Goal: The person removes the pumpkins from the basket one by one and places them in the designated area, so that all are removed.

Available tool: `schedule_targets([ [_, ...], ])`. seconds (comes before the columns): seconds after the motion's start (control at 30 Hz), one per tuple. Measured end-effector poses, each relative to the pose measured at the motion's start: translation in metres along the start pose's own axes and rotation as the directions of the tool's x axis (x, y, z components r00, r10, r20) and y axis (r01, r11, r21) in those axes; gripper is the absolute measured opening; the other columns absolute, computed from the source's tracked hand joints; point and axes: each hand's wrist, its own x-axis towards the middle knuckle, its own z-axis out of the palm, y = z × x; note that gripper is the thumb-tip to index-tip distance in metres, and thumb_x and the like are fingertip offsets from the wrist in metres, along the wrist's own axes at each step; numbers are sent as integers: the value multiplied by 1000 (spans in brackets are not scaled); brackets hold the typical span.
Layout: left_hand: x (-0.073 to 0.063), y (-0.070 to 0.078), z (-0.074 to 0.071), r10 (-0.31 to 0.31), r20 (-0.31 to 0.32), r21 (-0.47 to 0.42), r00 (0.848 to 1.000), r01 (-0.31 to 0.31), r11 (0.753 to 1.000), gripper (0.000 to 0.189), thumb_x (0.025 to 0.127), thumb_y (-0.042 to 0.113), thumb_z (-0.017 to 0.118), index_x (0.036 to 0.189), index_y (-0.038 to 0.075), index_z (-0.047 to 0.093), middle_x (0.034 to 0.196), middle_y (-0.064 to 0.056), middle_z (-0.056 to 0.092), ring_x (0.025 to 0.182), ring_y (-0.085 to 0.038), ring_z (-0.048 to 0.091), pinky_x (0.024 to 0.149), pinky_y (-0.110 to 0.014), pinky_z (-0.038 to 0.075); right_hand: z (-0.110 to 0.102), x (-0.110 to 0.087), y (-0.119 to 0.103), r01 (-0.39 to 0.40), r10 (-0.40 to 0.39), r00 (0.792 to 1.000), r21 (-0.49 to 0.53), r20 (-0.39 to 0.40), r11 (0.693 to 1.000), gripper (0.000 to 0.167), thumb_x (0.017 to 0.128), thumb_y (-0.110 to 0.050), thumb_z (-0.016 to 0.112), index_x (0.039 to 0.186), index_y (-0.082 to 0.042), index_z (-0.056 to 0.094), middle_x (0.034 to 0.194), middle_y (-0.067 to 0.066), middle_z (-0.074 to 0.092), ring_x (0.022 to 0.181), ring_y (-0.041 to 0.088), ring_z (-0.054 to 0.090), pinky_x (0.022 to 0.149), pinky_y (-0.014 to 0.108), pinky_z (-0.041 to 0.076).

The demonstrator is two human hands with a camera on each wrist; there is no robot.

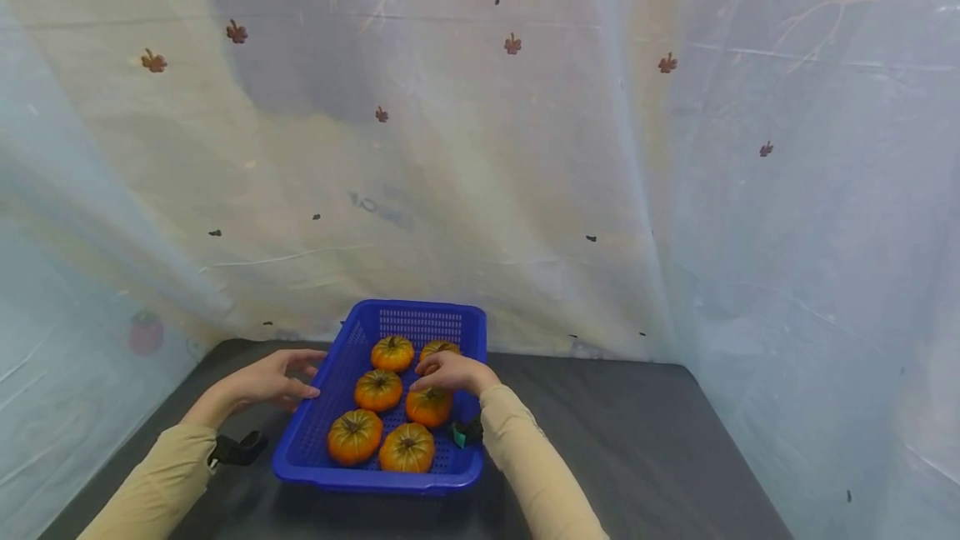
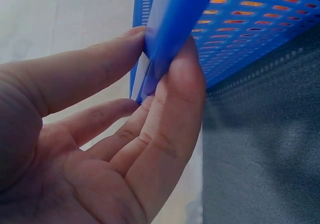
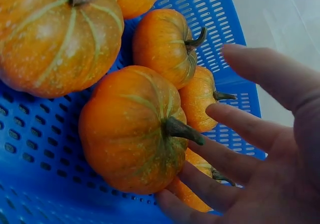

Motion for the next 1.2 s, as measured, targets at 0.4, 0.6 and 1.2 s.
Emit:
schedule_targets([
  [0.4, -1, 2, 1, 6, 12, -2, 1000, -6, 1000, 76, 84, 7, 73, 143, -9, 29, 111, -20, 56, 86, -28, 65, 70, -46, 56, 1, -1, -3, 22, -14, 998, -121, 66, 992, 56, 81, -1, 74, 133, -2, 53, 139, 22, 45, 130, 36, 39, 101, 49, 40],
  [0.6, -1, 3, 2, 0, 4, 10, 1000, 0, 1000, 75, 84, 7, 72, 143, -9, 30, 113, -21, 55, 87, -28, 65, 70, -46, 56, 3, -1, -4, 22, -3, 996, -223, 84, 975, 58, 79, 3, 73, 133, -7, 55, 140, 17, 45, 131, 33, 39, 97, 46, 44],
  [1.2, -3, 4, 3, 0, -1, 13, 1000, 0, 1000, 75, 84, 6, 72, 143, -9, 29, 112, -20, 56, 86, -29, 65, 71, -46, 56, 9, -4, -8, -25, 51, 997, -351, 66, 936, 61, 76, 6, 73, 132, -14, 58, 137, 9, 47, 117, 22, 45, 86, 36, 49],
])
